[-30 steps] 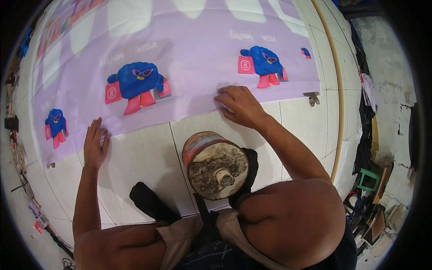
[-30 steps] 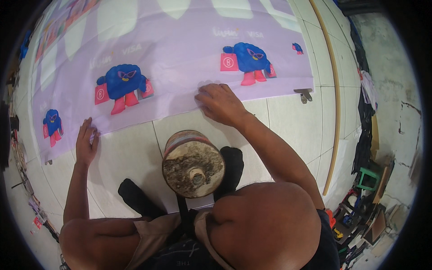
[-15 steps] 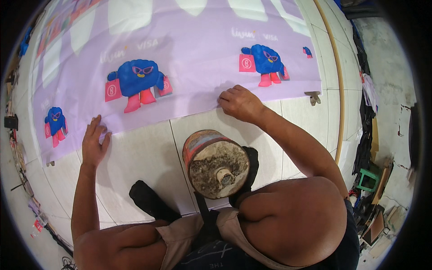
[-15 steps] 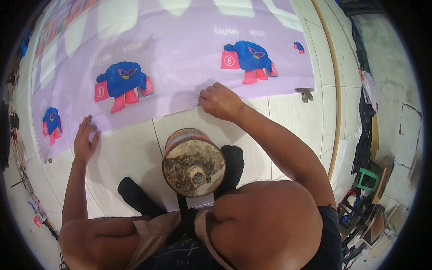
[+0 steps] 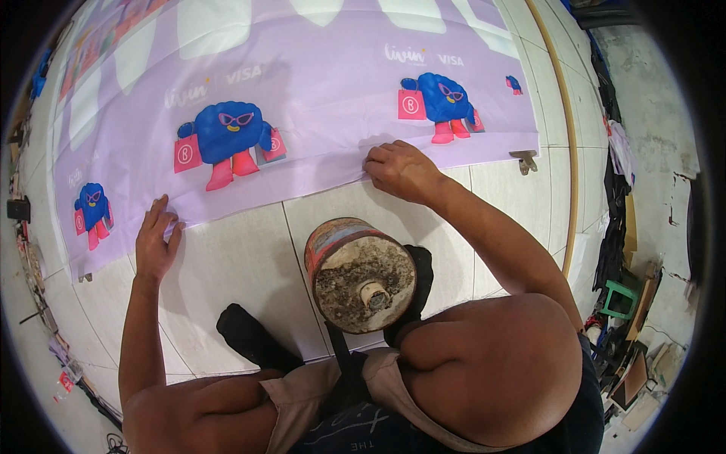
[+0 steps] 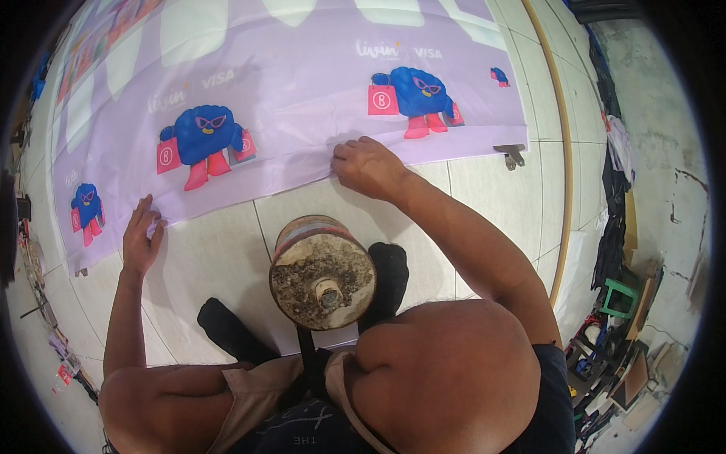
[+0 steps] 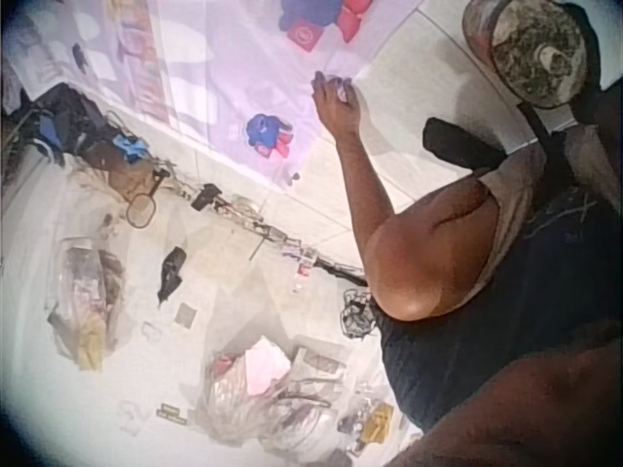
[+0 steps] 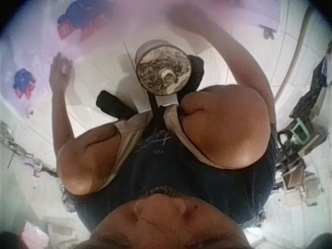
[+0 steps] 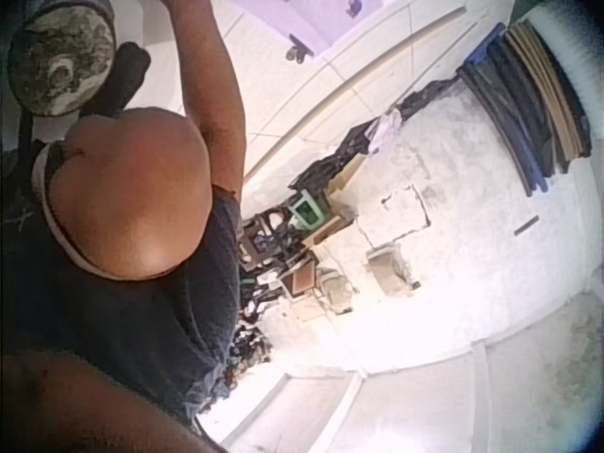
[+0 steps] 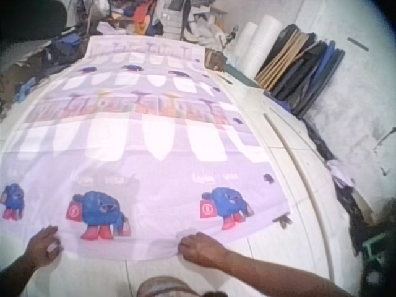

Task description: The person uses shears to cut along a line on a large printed fabric banner laid on the floor, then folds the cut edge and secures it with a metal clamp using a weighted object.

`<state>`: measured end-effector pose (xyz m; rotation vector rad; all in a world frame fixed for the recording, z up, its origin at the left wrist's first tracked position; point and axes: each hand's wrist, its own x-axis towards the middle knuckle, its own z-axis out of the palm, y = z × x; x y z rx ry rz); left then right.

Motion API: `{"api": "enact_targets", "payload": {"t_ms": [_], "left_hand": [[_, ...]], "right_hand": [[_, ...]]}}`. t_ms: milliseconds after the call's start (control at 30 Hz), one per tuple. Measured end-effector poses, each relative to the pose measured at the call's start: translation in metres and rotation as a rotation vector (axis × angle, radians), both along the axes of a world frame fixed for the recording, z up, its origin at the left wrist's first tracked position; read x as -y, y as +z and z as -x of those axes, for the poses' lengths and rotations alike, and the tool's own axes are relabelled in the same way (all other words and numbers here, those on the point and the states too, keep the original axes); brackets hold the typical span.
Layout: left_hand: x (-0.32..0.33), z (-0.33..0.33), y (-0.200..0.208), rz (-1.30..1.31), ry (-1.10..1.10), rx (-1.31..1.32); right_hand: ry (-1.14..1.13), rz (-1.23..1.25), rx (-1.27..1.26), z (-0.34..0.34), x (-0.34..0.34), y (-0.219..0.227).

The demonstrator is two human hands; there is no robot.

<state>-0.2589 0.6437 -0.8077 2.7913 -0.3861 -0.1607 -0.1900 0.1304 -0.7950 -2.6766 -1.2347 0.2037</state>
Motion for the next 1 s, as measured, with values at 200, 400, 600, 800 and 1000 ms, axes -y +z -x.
{"api": "enact_targets", "payload": {"t_ms": [200,400,600,800,1000], "left_hand": [[0.002,0.0,0.001,0.01,0.019,-0.019],[0.005,0.001,0.003,0.047,0.056,-0.049],[0.002,0.001,0.002,0.061,0.017,0.01],[0.001,0.003,0.0,0.065,0.031,0.028],[-0.001,0.003,0.0,0.071,0.029,0.006]], "right_hand": [[-0.036,0.054,-0.052,0.005,0.001,0.003],[-0.144,-0.179,-0.022,0.01,-0.01,0.043],[0.358,-0.341,-0.383,0.075,-0.055,0.126],[0.376,-0.286,-0.107,0.08,-0.057,0.11],[0.039,-0.372,0.084,0.044,-0.075,0.127]]}}
